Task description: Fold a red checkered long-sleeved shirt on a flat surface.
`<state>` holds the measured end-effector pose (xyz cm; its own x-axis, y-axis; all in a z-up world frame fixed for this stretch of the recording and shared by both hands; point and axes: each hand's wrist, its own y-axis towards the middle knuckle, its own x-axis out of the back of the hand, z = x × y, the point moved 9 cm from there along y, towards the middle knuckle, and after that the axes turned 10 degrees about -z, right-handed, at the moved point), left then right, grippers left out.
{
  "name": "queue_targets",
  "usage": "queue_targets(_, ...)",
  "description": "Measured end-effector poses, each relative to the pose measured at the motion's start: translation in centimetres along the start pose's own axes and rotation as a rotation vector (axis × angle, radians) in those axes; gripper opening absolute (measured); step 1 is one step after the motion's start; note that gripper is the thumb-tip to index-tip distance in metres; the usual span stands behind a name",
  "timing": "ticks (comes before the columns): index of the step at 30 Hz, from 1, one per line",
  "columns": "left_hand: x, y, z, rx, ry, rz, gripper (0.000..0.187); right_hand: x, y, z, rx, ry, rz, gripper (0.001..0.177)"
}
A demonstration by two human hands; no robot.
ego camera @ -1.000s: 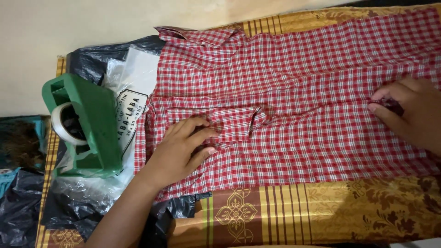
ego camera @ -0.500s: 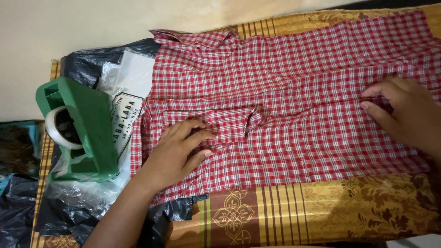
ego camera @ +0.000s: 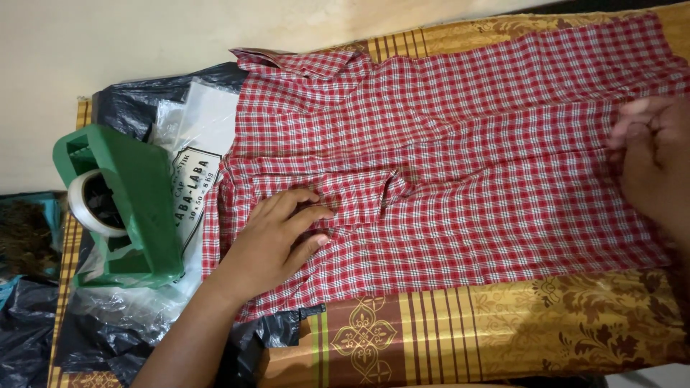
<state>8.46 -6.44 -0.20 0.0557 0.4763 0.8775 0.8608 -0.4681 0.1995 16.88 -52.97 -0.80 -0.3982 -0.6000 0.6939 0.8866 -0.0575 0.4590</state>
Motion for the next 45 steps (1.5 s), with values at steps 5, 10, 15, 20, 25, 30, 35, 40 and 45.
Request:
queue_targets(5,-0.1,-0.1,0.1,0.000,0.005,-0.001,0.039,-0.6,0.2,-5.3,-0.025,0.149,0.071,0.023)
queue_targets(10,0.0,0.1,-0.1,-0.013,-0.010,-0.004,0.038,0.0,-0.2,-4.9,0.255,0.062,0.103,0.032)
queue_targets(15,0.0,0.1,0.0,-0.002,-0.016,-0.002,0.037,-2.4,1.3,-20.5,0.250,0.387,0.444,0.027)
queue_targets(20,-0.2,-0.1,0.1,0.016,-0.001,0.021,0.038,-1.8,1.2,-5.6,0.145,0.300,0.372,0.021)
queue_targets(25,-0.3,0.0,0.0,-0.020,-0.026,0.012,0.038,0.8,-1.9,1.5,-0.151,0.687,0.087,0.070)
queue_targets(30,-0.4,0.1,0.3,0.001,0.016,0.013,0.039,1.3,-0.6,2.2,-0.248,1.027,-0.016,0.035)
queue_targets(35,-0.9,0.1,0.8,0.063,0.018,0.069,0.042,0.9,-0.3,1.9,-0.327,1.185,0.033,0.036)
queue_targets(40,-1.0,0.0,1.1,0.078,0.031,0.077,0.044,0.4,-0.2,1.6,-0.494,1.167,-0.010,0.025)
queue_targets(45,-0.9,0.0,0.9,0.065,0.022,0.056,0.043,0.7,-0.4,2.8,-0.328,1.127,0.048,0.004)
